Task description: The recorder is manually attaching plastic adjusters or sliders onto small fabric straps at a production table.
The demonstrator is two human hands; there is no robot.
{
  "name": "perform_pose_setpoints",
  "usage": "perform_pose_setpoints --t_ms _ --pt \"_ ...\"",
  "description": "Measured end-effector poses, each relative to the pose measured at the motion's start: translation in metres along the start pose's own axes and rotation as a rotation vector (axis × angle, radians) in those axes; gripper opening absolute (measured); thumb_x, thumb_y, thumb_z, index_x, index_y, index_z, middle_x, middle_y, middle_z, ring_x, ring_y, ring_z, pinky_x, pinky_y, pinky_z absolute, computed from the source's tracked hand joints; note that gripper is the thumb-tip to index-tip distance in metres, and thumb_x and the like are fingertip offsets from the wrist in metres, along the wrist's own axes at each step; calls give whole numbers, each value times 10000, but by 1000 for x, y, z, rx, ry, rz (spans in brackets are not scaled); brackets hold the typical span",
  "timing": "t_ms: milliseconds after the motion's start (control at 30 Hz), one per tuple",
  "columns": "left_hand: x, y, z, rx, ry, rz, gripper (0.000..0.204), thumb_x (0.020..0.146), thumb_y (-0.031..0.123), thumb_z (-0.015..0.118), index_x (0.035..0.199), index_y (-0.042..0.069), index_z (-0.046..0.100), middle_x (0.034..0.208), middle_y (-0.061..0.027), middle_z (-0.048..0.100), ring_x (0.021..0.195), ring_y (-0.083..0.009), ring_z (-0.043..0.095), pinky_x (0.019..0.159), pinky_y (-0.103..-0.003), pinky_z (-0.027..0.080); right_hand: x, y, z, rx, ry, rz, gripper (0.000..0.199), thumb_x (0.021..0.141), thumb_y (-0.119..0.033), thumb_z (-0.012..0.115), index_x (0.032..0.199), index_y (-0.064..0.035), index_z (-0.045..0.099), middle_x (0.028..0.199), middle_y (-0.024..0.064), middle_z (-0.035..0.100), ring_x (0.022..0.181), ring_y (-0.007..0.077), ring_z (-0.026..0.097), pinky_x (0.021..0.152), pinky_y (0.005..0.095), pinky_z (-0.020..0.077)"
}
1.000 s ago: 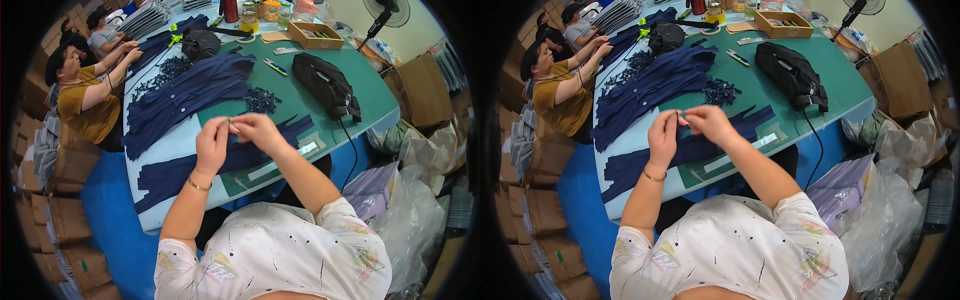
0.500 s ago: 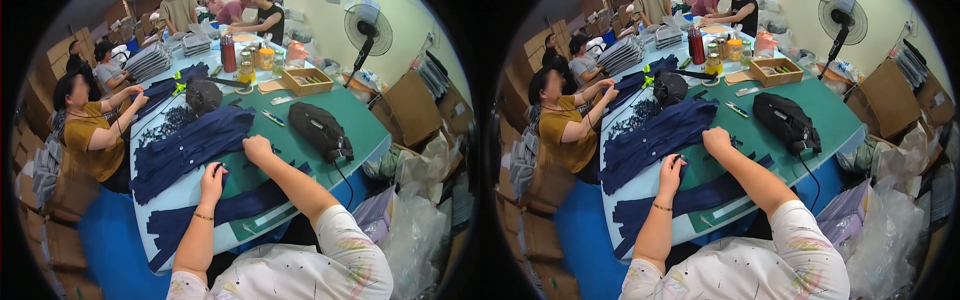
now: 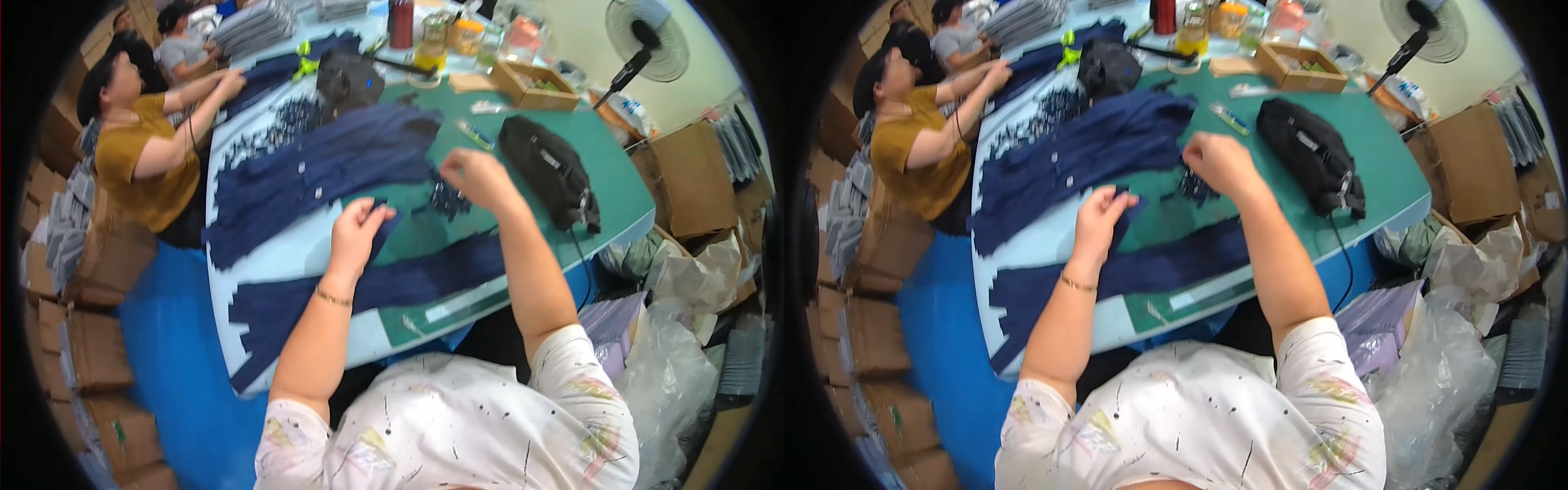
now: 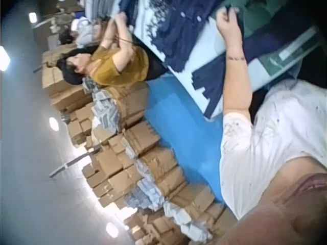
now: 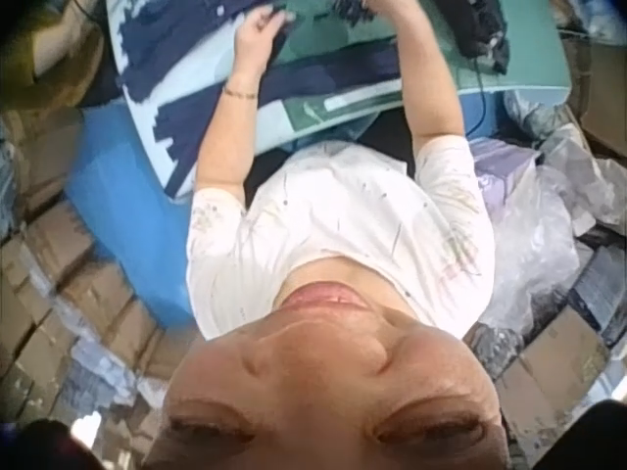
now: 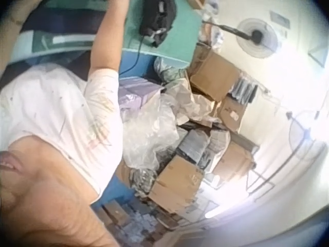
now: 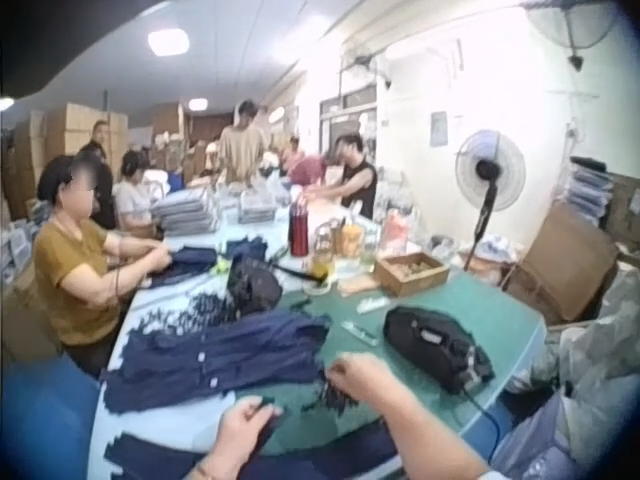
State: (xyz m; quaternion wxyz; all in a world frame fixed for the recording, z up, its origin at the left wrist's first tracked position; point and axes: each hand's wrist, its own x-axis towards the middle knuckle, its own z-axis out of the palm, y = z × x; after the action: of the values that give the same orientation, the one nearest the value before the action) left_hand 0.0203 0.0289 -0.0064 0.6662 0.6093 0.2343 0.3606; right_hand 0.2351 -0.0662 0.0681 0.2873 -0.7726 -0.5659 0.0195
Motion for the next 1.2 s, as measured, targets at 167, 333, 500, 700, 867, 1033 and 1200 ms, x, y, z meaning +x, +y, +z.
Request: perform_pose_setpoints --t_ms 167,333,500,700,867,1033,1200 --pt "6 -1 -10 -256 -13 -63 139 882 57 579 1007 -4 580 943 -79 651 889 -108 607 788 -218 469 11 -39 27 340 -219 -29 155 847 -138 594 931 -15 637 792 70 653 741 165 623 650 286 478" --pt "4 -7 -11 -285 71 -93 135 863 48 604 990 3 593 935 -63 643 876 -104 600 793 -215 463 11 -37 61 514 -262 41 157 891 -128 562 965 -7 630 826 29 631 754 104 579 664 241 462" --pt "0 -2 -8 -277 55 -114 127 852 39 613 974 6 603 923 -50 639 870 -101 593 799 -212 457 3 -33 65 812 -387 -11 150 903 -124 569 959 5 621 865 21 627 797 79 564 711 222 457" --pt "0 -3 -8 -160 69 -128 159 844 28 619 998 -10 611 908 -37 635 815 -73 580 741 -192 461 2 -28 76 853 -375 30 171 905 -143 568 957 13 615 822 16 615 766 70 547 692 206 450" --pt "0 2 -4 -182 38 -127 162 843 27 619 998 -20 611 903 -39 635 805 -74 581 737 -196 464 1 -25 75 862 -343 65 196 870 -177 614 935 5 643 784 26 633 708 86 546 637 229 449" --pt "-2 -4 -9 -141 49 -128 167 842 30 620 1000 -24 612 900 -46 637 807 -78 582 738 -197 464 0 -30 75 805 -312 42 205 852 -179 635 944 3 654 787 38 644 711 91 558 642 237 456" --pt "-3 -2 -8 -105 29 -157 179 834 38 631 999 -29 615 894 -50 637 807 -82 582 735 -198 460 -2 -30 67 720 -336 64 190 876 -161 609 961 2 657 761 15 622 701 61 536 620 211 439"
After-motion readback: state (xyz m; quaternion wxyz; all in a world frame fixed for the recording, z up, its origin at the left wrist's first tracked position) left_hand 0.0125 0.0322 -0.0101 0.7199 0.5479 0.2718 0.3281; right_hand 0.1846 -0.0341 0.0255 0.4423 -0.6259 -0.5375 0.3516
